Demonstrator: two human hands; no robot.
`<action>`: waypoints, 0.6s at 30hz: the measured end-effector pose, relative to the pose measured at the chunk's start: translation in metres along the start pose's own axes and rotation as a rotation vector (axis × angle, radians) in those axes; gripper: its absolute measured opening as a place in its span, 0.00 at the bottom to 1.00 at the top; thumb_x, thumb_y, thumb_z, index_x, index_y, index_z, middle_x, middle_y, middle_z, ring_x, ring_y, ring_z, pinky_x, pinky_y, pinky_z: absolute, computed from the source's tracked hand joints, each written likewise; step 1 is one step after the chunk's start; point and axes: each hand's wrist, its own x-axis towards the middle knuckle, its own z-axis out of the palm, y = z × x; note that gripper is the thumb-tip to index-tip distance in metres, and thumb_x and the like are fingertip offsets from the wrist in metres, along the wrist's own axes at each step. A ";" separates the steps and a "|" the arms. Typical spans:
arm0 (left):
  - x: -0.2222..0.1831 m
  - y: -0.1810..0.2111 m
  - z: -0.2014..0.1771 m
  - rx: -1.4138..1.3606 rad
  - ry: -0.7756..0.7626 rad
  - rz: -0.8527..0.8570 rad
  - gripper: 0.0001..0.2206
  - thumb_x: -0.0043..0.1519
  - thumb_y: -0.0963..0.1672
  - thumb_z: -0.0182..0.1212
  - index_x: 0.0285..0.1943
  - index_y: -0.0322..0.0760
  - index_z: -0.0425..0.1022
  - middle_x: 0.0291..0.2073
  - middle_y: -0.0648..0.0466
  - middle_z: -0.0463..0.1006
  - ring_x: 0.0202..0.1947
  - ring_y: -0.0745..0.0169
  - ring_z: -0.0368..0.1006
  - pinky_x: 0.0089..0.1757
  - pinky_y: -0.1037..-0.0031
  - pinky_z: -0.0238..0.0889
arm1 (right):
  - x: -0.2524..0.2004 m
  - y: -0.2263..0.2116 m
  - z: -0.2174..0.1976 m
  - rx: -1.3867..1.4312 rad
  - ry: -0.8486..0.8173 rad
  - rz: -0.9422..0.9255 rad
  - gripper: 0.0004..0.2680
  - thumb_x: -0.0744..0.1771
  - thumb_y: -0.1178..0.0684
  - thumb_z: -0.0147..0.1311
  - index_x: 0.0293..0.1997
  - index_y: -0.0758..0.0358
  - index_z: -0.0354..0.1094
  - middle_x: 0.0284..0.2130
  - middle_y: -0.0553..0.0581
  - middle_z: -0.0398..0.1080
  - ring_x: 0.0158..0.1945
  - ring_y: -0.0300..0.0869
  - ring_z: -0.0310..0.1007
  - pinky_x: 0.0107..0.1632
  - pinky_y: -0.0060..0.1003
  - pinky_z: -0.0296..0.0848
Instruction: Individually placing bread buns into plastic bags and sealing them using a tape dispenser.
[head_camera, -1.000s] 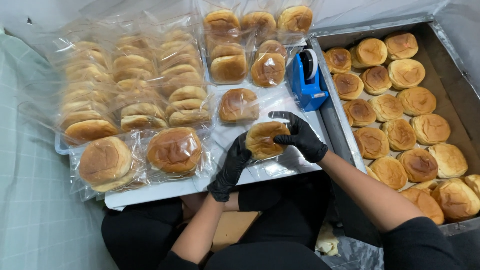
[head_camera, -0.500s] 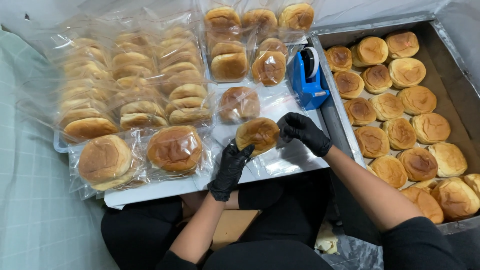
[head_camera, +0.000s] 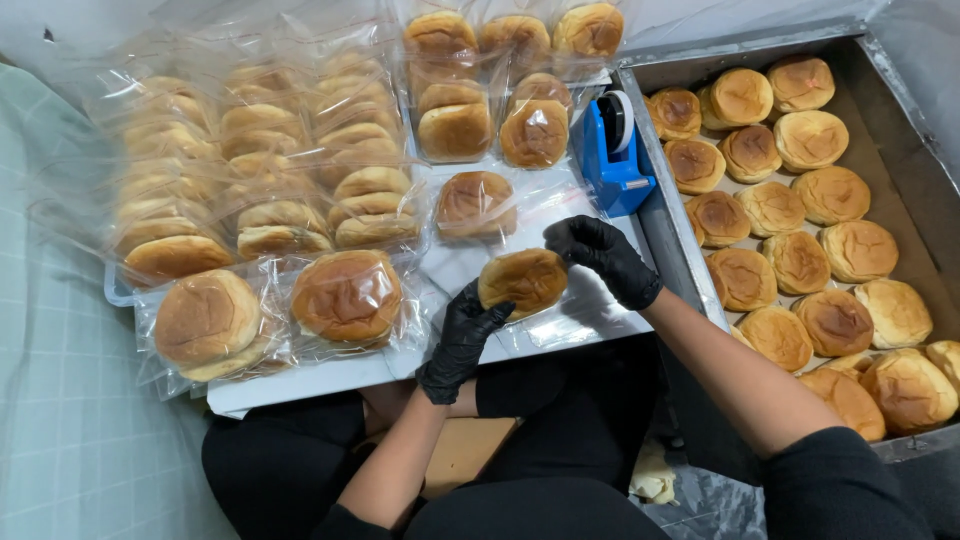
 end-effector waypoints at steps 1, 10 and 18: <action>0.000 -0.001 0.001 0.000 0.000 0.000 0.19 0.54 0.36 0.73 0.54 0.31 0.78 0.43 0.43 0.84 0.42 0.59 0.79 0.43 0.65 0.79 | -0.002 -0.002 0.001 0.000 0.000 0.000 0.09 0.67 0.57 0.59 0.51 0.67 0.72 0.39 0.59 0.76 0.42 0.38 0.74 0.48 0.36 0.77; 0.000 -0.009 0.000 0.077 -0.066 0.017 0.21 0.53 0.36 0.75 0.56 0.31 0.78 0.45 0.45 0.84 0.43 0.61 0.79 0.46 0.64 0.78 | -0.018 -0.045 0.036 0.093 0.030 0.187 0.18 0.67 0.42 0.55 0.60 0.62 0.72 0.53 0.60 0.76 0.55 0.42 0.73 0.60 0.39 0.71; 0.012 -0.037 -0.016 0.104 0.000 0.011 0.21 0.56 0.38 0.74 0.59 0.32 0.77 0.45 0.46 0.84 0.44 0.64 0.77 0.48 0.67 0.77 | -0.004 -0.015 0.012 0.214 0.180 0.284 0.10 0.68 0.51 0.56 0.48 0.67 0.77 0.37 0.62 0.77 0.41 0.42 0.78 0.46 0.37 0.79</action>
